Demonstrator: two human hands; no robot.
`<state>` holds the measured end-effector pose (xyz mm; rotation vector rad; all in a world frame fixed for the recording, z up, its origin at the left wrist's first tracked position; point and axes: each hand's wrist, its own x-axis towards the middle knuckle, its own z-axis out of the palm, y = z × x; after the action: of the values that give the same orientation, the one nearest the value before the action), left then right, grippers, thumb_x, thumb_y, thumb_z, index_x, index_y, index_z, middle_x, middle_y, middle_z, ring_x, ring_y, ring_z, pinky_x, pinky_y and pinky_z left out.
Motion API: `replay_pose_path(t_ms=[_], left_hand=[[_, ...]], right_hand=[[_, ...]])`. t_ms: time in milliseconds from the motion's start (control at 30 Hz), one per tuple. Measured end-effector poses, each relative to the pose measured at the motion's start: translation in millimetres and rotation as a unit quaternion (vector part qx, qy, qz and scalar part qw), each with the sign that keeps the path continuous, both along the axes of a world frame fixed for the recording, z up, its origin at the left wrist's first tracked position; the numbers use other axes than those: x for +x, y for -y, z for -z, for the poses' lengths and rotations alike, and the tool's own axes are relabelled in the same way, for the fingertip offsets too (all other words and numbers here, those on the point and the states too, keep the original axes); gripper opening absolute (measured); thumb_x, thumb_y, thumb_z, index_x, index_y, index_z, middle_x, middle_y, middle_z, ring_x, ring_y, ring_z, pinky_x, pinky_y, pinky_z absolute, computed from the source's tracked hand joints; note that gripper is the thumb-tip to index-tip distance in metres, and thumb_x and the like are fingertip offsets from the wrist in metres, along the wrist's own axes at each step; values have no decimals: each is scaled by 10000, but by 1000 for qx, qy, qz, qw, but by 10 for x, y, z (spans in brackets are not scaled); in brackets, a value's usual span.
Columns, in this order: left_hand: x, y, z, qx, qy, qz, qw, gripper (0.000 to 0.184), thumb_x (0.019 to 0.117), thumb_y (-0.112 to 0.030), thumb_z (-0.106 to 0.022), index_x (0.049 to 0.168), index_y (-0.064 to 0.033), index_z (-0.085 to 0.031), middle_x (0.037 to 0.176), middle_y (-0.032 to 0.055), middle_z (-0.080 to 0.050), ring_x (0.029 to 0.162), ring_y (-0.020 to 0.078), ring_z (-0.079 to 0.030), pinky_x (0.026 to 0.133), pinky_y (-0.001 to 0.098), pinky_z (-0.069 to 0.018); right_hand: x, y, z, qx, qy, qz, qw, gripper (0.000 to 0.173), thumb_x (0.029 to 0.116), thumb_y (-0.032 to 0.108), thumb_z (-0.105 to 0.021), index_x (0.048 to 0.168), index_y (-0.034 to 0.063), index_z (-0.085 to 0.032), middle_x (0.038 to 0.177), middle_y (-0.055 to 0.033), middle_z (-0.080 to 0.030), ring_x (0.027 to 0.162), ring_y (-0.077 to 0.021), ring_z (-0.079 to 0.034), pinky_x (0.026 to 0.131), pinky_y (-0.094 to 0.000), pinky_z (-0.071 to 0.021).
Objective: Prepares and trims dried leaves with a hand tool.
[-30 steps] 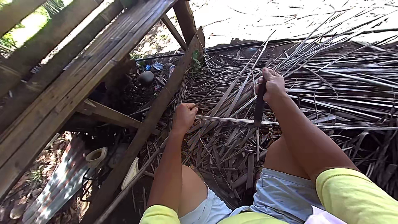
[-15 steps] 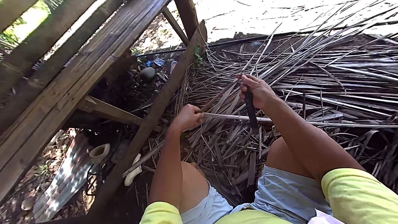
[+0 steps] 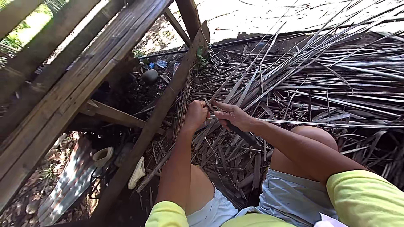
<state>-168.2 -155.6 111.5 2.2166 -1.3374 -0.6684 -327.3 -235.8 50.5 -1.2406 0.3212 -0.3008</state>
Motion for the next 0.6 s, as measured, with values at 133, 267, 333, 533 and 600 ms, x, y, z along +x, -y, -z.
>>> replay_pose_path(t_ms=[133, 267, 333, 533, 600], left_hand=[[-57, -20, 32, -17, 52, 11, 998, 258, 1038, -50, -533, 837, 12, -684, 724, 71, -654, 678, 168, -606, 701, 378, -505], [-142, -28, 76, -11, 108, 11, 994, 245, 1041, -79, -539, 891, 39, -693, 828, 165, -692, 819, 306, -684, 799, 514, -535], [-198, -32, 59, -2, 131, 3, 991, 248, 1037, -80, -530, 893, 45, -688, 843, 187, -694, 849, 335, -693, 807, 531, -534], [-309, -36, 54, 7, 177, -2, 984, 259, 1038, -81, -530, 865, 67, -654, 837, 220, -677, 862, 377, -694, 781, 546, -528], [-319, -40, 72, 9, 185, 5, 983, 277, 1045, -85, -523, 850, 72, -642, 827, 227, -668, 857, 385, -690, 772, 546, -527]], right_hand=[[19, 22, -6, 17, -7, 24, 1000, 446, 1080, 117, -493, 1523, 87, -444, 659, 2, -513, 474, -88, -505, 442, -229, -470], [56, 45, 38, 29, 2, 46, 999, 395, 1077, 110, -503, 1468, 53, -505, 659, -12, -546, 461, -86, -508, 427, -221, -462], [72, 58, 37, 31, 3, 54, 998, 381, 1075, 108, -509, 1450, 42, -520, 682, -18, -567, 461, -83, -512, 427, -219, -465], [105, 45, 25, 22, -4, 83, 996, 353, 1063, 121, -550, 1401, 21, -561, 679, -11, -575, 448, -55, -484, 415, -201, -433], [128, 39, 53, -11, -2, 96, 995, 299, 1059, 124, -554, 1332, 5, -587, 655, -3, -554, 436, -51, -469, 410, -201, -424]])
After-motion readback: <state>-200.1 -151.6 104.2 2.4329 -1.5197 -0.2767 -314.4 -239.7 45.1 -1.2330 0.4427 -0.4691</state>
